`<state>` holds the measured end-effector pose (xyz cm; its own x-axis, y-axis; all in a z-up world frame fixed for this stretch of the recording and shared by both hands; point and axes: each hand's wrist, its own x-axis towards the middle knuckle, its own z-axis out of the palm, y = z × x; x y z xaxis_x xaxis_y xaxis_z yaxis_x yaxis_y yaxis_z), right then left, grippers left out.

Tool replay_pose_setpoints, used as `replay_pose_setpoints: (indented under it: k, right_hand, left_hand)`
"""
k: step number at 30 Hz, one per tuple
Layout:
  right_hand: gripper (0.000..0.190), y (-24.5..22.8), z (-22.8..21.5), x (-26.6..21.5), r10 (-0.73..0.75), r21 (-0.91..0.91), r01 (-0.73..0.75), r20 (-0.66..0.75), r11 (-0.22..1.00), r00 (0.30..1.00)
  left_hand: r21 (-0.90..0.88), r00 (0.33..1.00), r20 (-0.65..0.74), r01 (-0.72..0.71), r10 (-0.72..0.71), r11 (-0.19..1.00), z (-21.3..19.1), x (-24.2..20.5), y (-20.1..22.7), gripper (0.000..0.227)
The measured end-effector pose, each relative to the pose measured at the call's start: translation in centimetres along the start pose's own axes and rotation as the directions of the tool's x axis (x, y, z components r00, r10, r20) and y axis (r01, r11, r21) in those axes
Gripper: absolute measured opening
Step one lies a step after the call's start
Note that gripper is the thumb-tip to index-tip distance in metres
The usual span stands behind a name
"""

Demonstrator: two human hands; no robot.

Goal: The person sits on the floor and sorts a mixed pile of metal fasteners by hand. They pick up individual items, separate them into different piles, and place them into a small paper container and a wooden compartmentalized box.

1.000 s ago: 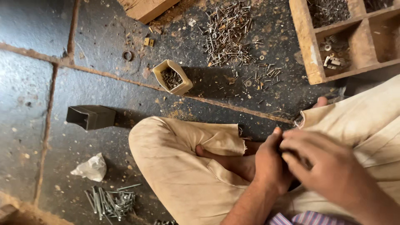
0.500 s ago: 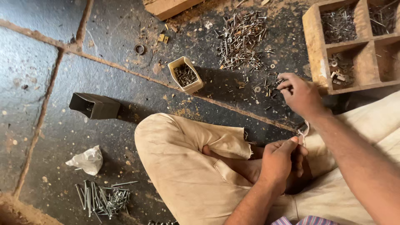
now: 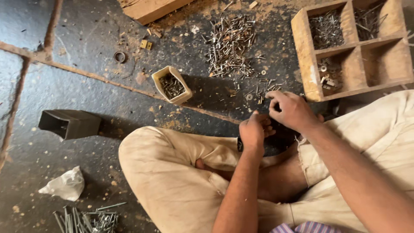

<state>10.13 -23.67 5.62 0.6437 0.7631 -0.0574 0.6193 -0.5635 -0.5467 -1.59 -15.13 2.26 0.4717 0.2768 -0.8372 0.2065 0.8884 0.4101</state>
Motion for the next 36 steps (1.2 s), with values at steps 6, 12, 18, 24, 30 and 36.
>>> replay_pose_setpoints:
  k: [6, 12, 18, 24, 30, 36]
  right_hand:
    - [0.040, 0.0, -3.0, -0.5, 0.190, 0.340, -0.205, 0.077, 0.918, 0.979]
    - [0.044, 1.7, -1.0, -0.2, 0.197, 0.032, -0.195, -0.077, 0.980, 0.977]
    - [0.038, 2.1, 0.5, 0.1, 0.041, -0.071, -0.046, -0.074, 0.996, 0.996]
    - [0.039, -0.1, -1.4, 0.3, 0.239, 0.135, -0.245, 0.062, 0.960, 0.969]
    - [0.042, -1.1, -1.7, 0.9, 0.210, 0.237, -0.206, 0.006, 0.950, 0.978]
    - [0.044, 1.2, 0.0, 3.1, 0.022, -0.015, -0.026, -0.207, 1.000, 0.978]
  left_hand:
    - [-0.013, 0.997, 0.069, 0.030, -0.029, 0.999, 0.1, -0.7, 0.7, 0.041]
    - [0.021, 0.985, 0.153, 0.081, -0.083, 0.996, 0.2, -0.9, 0.9, 0.044]
    - [-0.026, 0.990, 0.096, 0.105, -0.102, 0.994, 0.6, -1.1, 2.0, 0.054]
    - [-0.036, 0.997, 0.064, 0.054, -0.052, 0.998, 0.3, -1.1, 2.3, 0.052]
    - [-0.088, 0.997, 0.077, 0.028, -0.021, 0.996, -0.2, -0.4, 2.4, 0.046]
    - [-0.078, 0.994, 0.101, 0.049, -0.041, 0.996, -0.4, -0.1, 2.2, 0.041]
